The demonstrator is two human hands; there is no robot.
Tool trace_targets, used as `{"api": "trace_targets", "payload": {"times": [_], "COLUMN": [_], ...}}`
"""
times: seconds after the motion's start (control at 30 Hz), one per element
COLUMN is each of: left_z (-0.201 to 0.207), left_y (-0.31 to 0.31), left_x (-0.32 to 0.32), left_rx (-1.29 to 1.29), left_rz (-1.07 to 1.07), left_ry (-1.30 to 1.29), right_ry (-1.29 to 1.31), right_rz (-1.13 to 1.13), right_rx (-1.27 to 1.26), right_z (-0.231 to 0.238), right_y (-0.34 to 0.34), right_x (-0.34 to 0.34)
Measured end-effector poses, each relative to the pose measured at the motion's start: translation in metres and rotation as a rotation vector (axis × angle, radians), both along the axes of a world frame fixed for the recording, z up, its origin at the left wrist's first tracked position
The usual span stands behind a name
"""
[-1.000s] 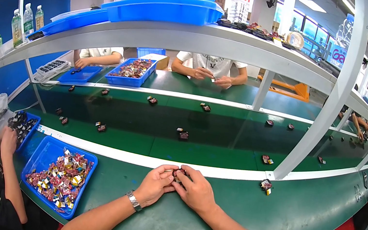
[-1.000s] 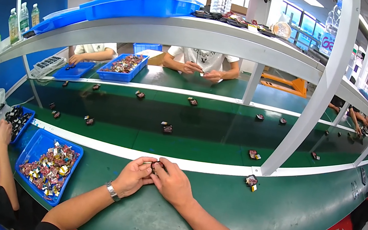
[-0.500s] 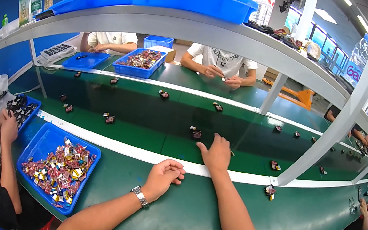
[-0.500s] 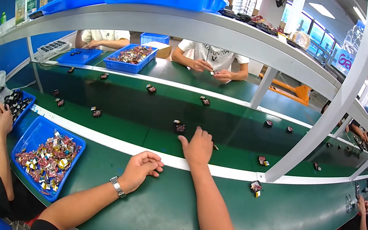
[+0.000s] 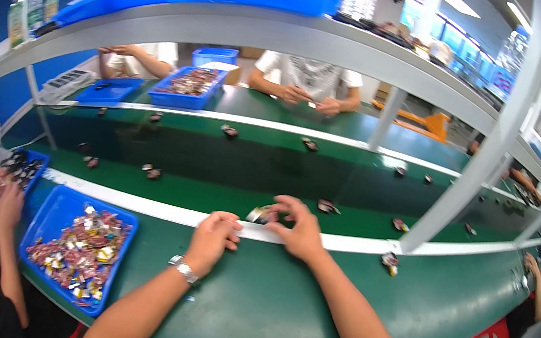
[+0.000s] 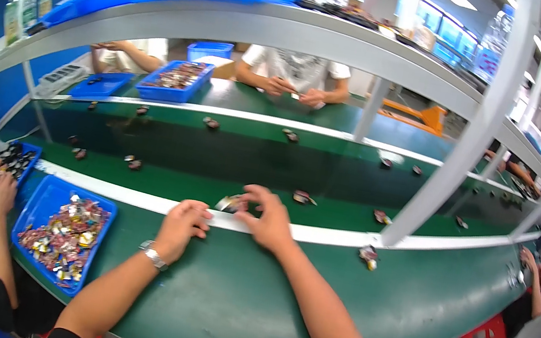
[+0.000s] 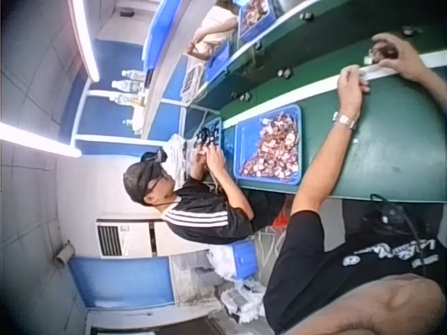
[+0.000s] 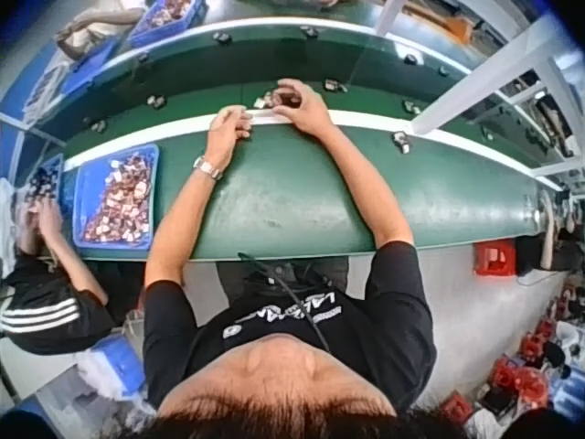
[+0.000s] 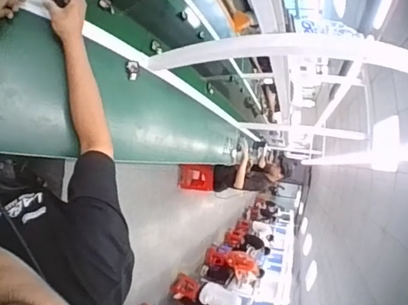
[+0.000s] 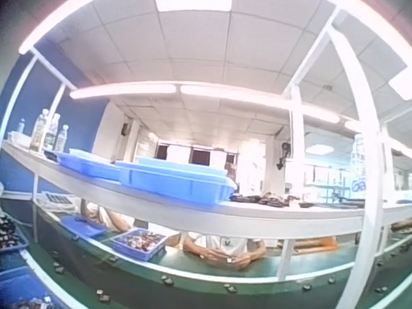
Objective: The recorder is assembling small electronic components, possibly socket or switch modules, on a production line workbench.
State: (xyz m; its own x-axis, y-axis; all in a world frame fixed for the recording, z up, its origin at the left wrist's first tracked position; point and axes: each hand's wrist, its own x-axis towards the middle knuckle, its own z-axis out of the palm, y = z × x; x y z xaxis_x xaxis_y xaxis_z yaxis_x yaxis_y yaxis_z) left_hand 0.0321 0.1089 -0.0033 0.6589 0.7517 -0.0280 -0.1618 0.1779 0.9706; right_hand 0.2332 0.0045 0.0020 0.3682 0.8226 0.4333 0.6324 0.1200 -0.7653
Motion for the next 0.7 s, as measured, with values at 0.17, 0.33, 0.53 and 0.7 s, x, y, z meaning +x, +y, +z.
{"api": "trace_targets", "payload": {"times": [0.17, 0.33, 0.53, 0.7], "left_z": [0.01, 0.023, 0.022, 0.015], "left_y": [0.012, -0.01, -0.02, -0.033], "left_x": [-0.028, -0.014, -0.025, 0.0], "left_rx": [-0.069, -0.093, -0.106, -0.186], "left_rz": [-0.486, -0.668, -0.465, -0.467], "left_ry": [0.116, 0.162, 0.028, -0.018], "right_ry": [-0.155, -0.196, -0.301, -0.475], "right_rz": [0.308, 0.327, 0.281, 0.157], "right_rx": [-0.04, -0.062, 0.165, 0.155], "right_z": [0.005, 0.015, 0.026, 0.02], "right_y": [-0.047, -0.054, -0.054, -0.066], "right_x": [-0.045, -0.046, -0.056, -0.042]}}
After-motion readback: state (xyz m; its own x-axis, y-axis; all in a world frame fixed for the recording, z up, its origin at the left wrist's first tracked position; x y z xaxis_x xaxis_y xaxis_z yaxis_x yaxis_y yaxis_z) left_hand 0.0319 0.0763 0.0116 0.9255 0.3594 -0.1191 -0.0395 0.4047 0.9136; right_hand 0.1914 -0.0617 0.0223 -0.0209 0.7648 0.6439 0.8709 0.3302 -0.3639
